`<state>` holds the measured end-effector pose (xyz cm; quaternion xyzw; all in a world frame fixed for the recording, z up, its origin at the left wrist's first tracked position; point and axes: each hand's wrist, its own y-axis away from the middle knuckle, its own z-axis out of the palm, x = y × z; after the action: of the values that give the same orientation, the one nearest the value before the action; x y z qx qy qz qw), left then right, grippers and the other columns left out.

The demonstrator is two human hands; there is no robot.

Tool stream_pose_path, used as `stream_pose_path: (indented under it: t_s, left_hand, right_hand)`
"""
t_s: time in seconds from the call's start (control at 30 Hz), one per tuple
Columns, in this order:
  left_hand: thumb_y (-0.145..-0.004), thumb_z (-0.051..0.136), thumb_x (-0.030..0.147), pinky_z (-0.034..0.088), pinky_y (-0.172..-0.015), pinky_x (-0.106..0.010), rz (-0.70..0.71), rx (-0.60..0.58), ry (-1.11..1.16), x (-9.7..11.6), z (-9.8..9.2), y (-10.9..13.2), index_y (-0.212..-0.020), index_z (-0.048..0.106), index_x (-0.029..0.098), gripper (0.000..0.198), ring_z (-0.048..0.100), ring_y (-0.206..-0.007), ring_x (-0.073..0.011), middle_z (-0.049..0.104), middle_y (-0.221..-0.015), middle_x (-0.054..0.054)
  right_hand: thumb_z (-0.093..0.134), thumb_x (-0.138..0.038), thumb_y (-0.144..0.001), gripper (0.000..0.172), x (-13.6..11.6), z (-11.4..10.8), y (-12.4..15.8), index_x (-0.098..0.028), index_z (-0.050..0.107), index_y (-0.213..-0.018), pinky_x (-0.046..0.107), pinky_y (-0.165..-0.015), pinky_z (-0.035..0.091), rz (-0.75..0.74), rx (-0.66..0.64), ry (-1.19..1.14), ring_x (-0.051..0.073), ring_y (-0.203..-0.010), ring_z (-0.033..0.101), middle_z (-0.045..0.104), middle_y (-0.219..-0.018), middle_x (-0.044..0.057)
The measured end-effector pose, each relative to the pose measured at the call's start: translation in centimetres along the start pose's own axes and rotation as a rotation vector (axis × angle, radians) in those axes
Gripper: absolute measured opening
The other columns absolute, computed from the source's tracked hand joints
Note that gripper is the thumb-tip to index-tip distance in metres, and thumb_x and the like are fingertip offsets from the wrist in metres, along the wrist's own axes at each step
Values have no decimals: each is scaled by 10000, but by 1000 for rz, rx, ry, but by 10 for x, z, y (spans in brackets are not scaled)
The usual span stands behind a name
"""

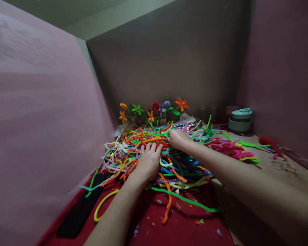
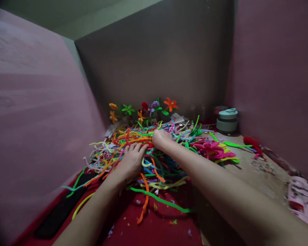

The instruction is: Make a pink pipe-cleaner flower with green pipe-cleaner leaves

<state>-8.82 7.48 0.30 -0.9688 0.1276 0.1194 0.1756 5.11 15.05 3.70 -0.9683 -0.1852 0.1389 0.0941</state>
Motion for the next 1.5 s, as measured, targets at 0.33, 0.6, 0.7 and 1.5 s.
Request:
stream_pose_path:
  t_s: [0.33, 0.6, 0.7, 1.5]
  left_hand:
    - [-719, 444, 145, 293, -894, -477, -16, 9, 12, 3, 1, 1, -1313, 355, 133, 601, 395, -1049, -291, 495, -1163, -145]
    - [-770, 388, 140, 302, -889, -496, -18, 39, -4, 7, 0, 3, -1305, 367, 123, 535, 397, -1056, -301, 501, -1158, -155]
    - [-781, 369, 132, 314, -880, -494, -15, 50, -10, 7, 0, 4, -1304, 368, 116, 523, 402, -1052, -302, 504, -1153, -156]
    - [-818, 353, 159, 323, -870, -484, -24, 44, 3, 11, 0, 3, -1280, 410, 137, 466, 408, -1065, -296, 490, -1164, -173]
  right_hand:
    - [443, -176, -817, 260, -7, -18, -6, -137, 675, -927, 343, -735, 440, 70, 126, 25, 277, -930, 612, 659, -962, 178]
    - [546, -214, -742, 192, 1, -23, -21, -170, 700, -849, 308, -742, 429, 57, 77, -42, 239, -895, 620, 688, -892, 125]
    - [608, -183, -663, 191, 2, -17, -22, -144, 708, -822, 307, -707, 431, 62, 60, -83, 258, -865, 625, 689, -873, 144]
    - [626, -155, -719, 95, 10, -63, -29, -107, 570, -659, 163, -372, 389, 22, 373, -1427, 44, -379, 456, 593, -568, 4]
